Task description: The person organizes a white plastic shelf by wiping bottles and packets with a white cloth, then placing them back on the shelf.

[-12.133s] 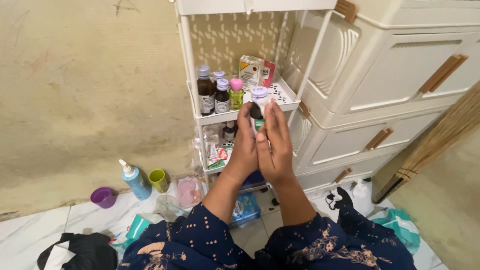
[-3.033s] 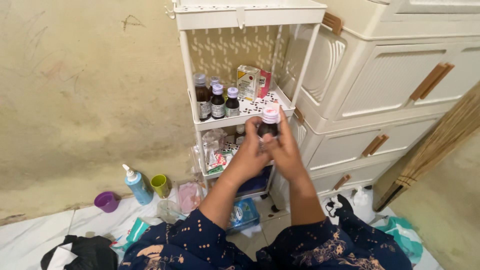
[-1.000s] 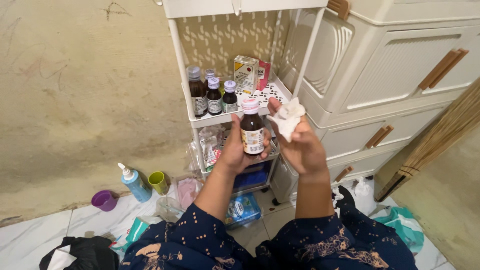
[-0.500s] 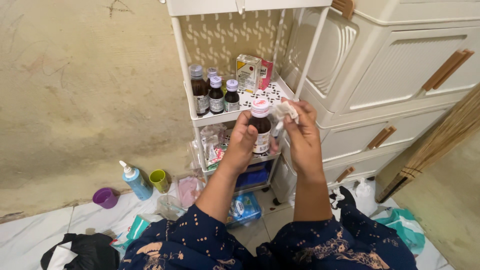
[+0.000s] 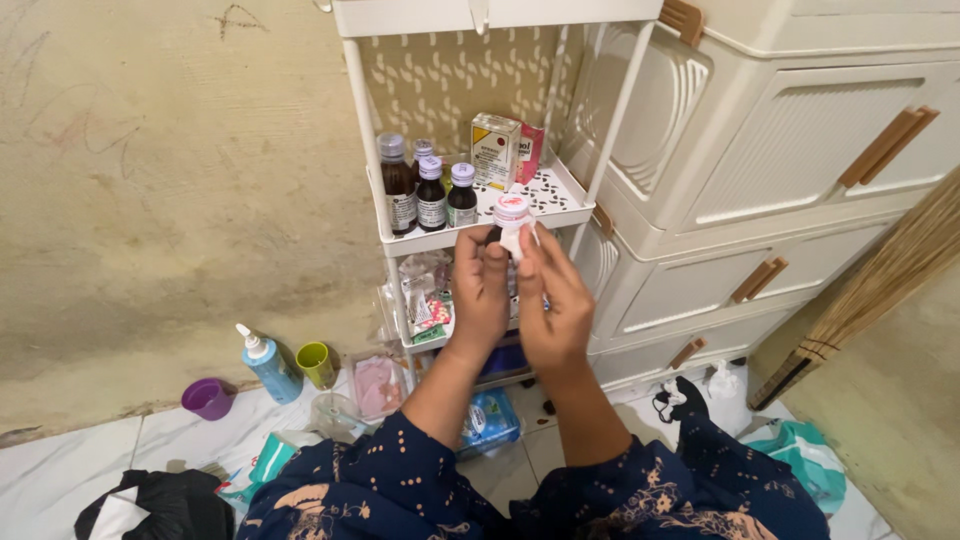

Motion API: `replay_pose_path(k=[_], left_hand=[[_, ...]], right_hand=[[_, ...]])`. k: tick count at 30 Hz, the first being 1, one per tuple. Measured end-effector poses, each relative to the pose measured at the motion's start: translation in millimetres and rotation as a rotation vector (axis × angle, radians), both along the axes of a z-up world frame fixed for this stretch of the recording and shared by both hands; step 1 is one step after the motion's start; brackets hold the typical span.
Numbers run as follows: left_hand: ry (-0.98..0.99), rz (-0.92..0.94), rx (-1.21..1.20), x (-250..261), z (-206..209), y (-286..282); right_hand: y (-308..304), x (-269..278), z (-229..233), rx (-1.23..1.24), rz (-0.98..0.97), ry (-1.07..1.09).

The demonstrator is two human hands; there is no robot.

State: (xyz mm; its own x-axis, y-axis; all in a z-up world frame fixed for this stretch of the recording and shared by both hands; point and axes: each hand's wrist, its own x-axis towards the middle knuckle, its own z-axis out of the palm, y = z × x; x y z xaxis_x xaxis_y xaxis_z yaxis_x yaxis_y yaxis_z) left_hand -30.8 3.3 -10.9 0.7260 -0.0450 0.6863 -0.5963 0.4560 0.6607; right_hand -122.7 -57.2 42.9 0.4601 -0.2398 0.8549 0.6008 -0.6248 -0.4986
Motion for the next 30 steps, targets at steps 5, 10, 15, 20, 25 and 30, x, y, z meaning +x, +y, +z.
replay_pose_path(k=[5, 10, 15, 20, 25, 30], left_hand=[[-0.032, -0.236, -0.049, 8, -6, 2], [0.007, -0.44, -0.007, 7, -2, 12], [0.346, -0.894, 0.059, 21, 4, 33], [0.494, -1.448, 0.069, 28, 0, 48], [0.554, -1.659, 0.125, 30, -8, 43], [0.591, -1.33, 0.214, 26, -9, 30]], right_hand=[[-16, 12, -17, 0.329, 0.206, 0.017], [-25, 24, -30, 0.61, 0.423, 0.05], [-41, 21, -25, 0.564, 0.68, 0.201], [-60, 27, -39, 0.442, 0.945, 0.26], [-85, 32, -44, 0.283, 0.941, 0.308], [-91, 43, -41, 0.285, 0.615, 0.248]])
